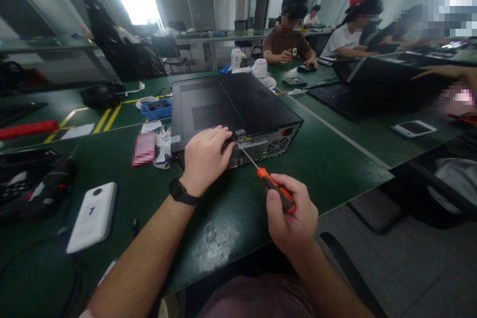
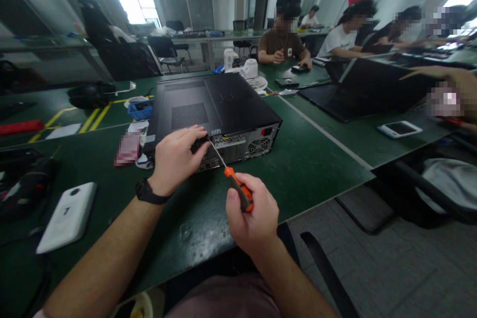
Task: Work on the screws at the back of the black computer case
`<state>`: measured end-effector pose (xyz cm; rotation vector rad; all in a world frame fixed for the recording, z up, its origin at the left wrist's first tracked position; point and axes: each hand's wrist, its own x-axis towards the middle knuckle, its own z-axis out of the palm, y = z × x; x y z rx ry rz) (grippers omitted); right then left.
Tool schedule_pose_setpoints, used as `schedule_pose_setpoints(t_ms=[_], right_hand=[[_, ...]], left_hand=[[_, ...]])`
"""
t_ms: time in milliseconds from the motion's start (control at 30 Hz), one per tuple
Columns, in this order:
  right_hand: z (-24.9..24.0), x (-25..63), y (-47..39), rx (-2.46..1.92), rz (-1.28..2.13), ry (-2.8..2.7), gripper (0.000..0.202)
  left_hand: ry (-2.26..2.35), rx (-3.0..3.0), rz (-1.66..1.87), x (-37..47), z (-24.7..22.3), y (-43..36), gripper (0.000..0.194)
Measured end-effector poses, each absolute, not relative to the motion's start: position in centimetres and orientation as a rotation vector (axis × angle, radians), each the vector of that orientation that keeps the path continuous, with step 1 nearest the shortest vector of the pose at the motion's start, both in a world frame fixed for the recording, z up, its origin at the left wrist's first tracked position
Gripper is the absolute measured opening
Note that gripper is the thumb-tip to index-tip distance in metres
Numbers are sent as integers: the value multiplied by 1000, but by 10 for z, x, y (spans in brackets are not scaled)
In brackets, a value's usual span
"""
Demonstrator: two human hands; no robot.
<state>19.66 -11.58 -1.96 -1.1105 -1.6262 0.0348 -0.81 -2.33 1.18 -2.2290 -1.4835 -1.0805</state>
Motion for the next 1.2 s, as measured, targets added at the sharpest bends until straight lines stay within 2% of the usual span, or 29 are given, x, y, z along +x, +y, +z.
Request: schedule_pose_setpoints(t_ms=[233, 433, 600, 833, 1067, 1200], right_hand=[[-21, 198, -115, -1105, -9, -1628, 17], [-19, 196, -114, -1065, -2, -1631, 23], [-23, 197, -114, -1122, 9, -1610, 18], [-17, 196, -115, -1120, -29, -1645, 29], [-22, 199, -113, -1149, -54, -1639, 16], [-22, 201, -113, -1110, -44, -1672, 24]], left_hand=[[-1485, -2226, -1076, -8, 11, -22, 18], [-1479, -2225, -1085, -9, 10, -22, 18], [-1465, -2228, -1090, -9, 10, -22, 18], [-1448, -2207, -1092, -8, 8, -21, 17], [-1422, -2193, -1101, -7, 9, -20, 16], [-1412, -2190, -1112, -5, 9, -21, 16]])
